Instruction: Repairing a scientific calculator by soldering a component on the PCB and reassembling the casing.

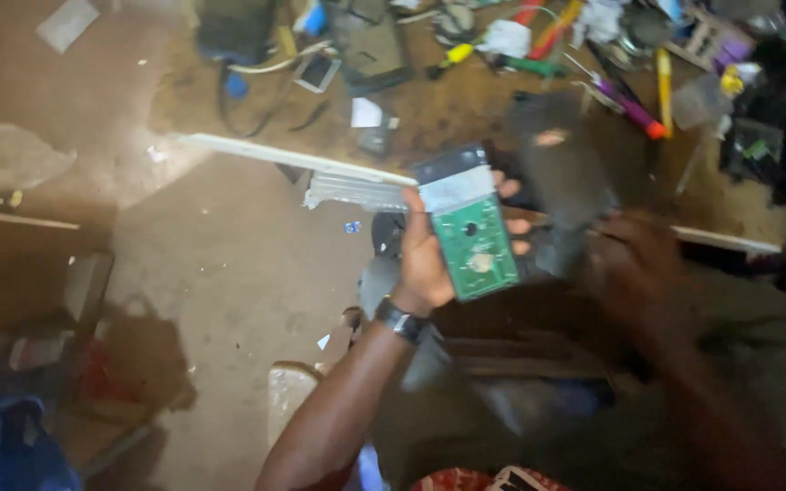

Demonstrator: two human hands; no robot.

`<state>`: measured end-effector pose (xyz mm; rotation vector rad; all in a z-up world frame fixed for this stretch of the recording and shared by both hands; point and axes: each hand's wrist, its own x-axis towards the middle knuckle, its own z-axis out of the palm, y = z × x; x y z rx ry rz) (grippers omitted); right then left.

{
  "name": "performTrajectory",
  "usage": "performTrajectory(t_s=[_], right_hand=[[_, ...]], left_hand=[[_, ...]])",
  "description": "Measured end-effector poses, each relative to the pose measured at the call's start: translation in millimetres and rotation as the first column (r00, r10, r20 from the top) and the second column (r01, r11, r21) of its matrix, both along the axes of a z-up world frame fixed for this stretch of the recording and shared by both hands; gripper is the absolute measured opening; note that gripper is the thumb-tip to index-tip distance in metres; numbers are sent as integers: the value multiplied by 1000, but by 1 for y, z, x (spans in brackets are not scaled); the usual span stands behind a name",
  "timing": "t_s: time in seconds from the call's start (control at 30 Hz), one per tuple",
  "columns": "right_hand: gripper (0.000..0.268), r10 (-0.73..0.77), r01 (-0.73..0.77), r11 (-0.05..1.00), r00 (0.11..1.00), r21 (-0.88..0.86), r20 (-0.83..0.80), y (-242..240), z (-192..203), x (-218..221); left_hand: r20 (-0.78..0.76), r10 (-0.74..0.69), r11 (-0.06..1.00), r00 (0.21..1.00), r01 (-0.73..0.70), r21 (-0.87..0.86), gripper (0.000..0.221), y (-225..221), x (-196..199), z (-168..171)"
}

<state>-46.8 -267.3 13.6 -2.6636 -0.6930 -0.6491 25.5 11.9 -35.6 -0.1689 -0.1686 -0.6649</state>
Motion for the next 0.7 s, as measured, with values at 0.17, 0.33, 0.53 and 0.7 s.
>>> performTrajectory(t_s=[0.17, 0.33, 0.53, 0.7], right_hand=[[17, 82, -77, 995, 994, -68, 67, 35, 1, 19], [8, 44, -43, 999, 995, -16, 93, 53, 5, 17], [14, 17, -24, 997, 995, 67, 101, 63, 12, 18], [14, -63, 51, 979, 996, 196, 58, 71, 40, 19]], left_hand=[[50, -161, 965, 986, 147, 218, 78, 23, 1, 26], [70, -126, 957, 990, 102, 270, 86, 25, 7, 17], [16, -82, 937, 996, 72, 342, 111, 21, 6, 3], [-15, -104, 944, 995, 103, 314, 118, 7, -10, -4]])
